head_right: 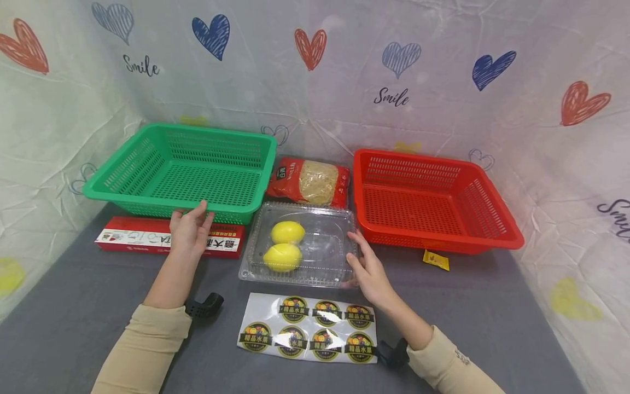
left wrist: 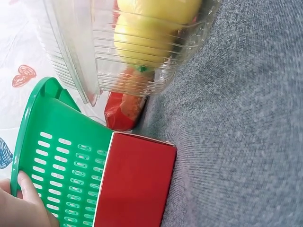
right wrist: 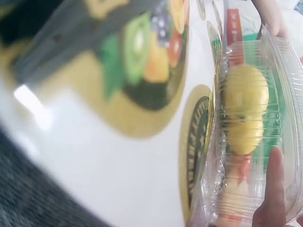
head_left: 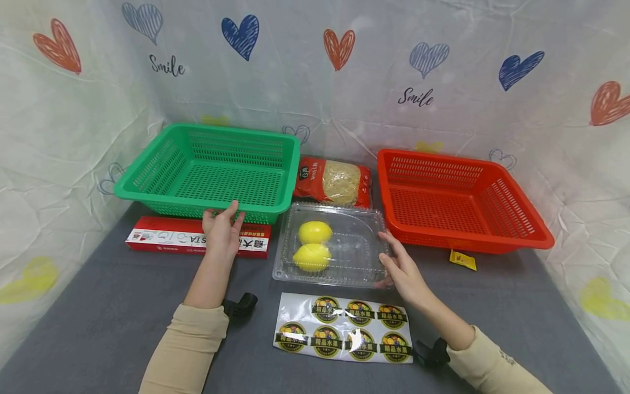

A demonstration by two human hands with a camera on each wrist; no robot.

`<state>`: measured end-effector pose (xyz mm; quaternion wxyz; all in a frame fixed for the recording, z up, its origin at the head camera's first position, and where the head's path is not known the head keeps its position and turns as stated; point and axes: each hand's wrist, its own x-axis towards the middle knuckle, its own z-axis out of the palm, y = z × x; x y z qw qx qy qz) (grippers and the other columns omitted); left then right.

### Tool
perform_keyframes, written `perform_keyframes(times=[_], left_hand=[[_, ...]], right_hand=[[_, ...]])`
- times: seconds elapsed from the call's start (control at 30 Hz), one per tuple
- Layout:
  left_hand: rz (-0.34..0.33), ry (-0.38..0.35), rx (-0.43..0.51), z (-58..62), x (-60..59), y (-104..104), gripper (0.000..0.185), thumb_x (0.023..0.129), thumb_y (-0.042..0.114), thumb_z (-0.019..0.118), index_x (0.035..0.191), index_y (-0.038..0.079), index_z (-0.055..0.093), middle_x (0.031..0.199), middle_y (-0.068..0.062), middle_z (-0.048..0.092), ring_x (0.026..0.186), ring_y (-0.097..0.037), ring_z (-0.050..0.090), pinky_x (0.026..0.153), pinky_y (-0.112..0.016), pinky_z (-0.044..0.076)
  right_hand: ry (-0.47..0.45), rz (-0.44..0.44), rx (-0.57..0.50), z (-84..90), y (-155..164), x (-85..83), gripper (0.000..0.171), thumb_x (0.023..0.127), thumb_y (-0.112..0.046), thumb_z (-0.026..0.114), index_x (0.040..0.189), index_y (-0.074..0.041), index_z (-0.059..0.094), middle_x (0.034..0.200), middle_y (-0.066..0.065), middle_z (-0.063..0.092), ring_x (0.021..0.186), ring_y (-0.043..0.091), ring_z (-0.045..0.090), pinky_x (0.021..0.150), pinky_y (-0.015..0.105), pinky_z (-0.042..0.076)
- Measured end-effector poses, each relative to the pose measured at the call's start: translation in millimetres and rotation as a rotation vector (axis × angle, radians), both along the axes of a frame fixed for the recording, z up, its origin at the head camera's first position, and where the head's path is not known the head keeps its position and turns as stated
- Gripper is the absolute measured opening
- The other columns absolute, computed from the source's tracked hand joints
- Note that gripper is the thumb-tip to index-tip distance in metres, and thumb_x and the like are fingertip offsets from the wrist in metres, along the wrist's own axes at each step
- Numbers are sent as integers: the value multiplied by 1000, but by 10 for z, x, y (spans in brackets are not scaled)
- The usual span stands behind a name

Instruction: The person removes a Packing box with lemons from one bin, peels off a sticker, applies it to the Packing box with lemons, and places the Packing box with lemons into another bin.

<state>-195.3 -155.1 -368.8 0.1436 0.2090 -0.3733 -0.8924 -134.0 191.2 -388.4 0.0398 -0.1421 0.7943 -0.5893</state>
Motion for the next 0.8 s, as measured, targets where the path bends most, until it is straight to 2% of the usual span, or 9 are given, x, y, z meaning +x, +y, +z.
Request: perform_keyframes(times=[0.1,0.13,0.17,0.23,0.3,0.33,0.43,0.63,0.8], left_hand=[[0,0,6,1,-3,4,26,88,2,55,105,14,39,113,-3,41,112,-18,47,93,-30,42],[2,-2,7,1,-6,4,26,88,2,55,104,14,39,113,-4,41,114,-19,46,93,-30,42],[1,-4,8,2,-7,4,26,88,2,55,104,14,39,112,-3,41,116,-20,45,93,-30,42],[0,-8,10,5,-9,3,26,88,2,56,104,14,39,113,-4,40,119,-21,43,93,-29,42],[-2,-11,10,11,-6,-1,26,88,2,56,103,13,39,114,-5,40,119,-21,43,93,-29,42],[-4,-14,14,14,-5,-1,25,88,2,56,103,13,38,115,-5,39,118,-21,44,93,-29,42],[-9,-23,13,28,0,0,26,88,2,56,103,13,38,116,-5,39,114,-19,46,93,-29,42],[-14,-63,-66,70,11,3,31,87,2,57,105,11,33,113,-5,35,117,-21,45,88,-26,45],[-44,-96,-133,84,20,-23,36,88,4,58,111,9,31,109,-5,35,108,-17,49,86,-26,47]], right_hand=[[-8,-6,15,9,6,13,49,96,-2,41,142,-3,24,152,13,4,45,16,41,53,36,54],[-10,-9,22,12,8,15,49,96,-3,42,142,-4,24,148,19,17,44,17,40,54,35,54],[-12,-12,31,14,9,15,49,96,-4,42,142,-4,25,138,24,34,43,18,40,54,35,54],[-18,-15,57,16,12,11,48,97,-6,42,142,-6,25,98,28,53,42,23,41,54,35,54],[-26,-18,84,18,15,1,48,97,-8,43,142,-9,26,63,18,44,41,27,40,54,35,54],[-32,-18,97,19,19,-4,48,97,-9,43,142,-10,26,54,12,35,41,29,40,54,35,54],[-34,-13,132,26,28,-15,48,97,-11,43,142,-12,26,53,6,35,44,30,41,55,34,54],[-15,-24,203,55,50,-22,47,97,-12,44,141,-12,29,57,8,41,49,21,47,54,31,53],[4,-23,256,78,89,-16,47,97,-16,46,141,-13,31,73,13,48,55,18,50,53,31,51]])
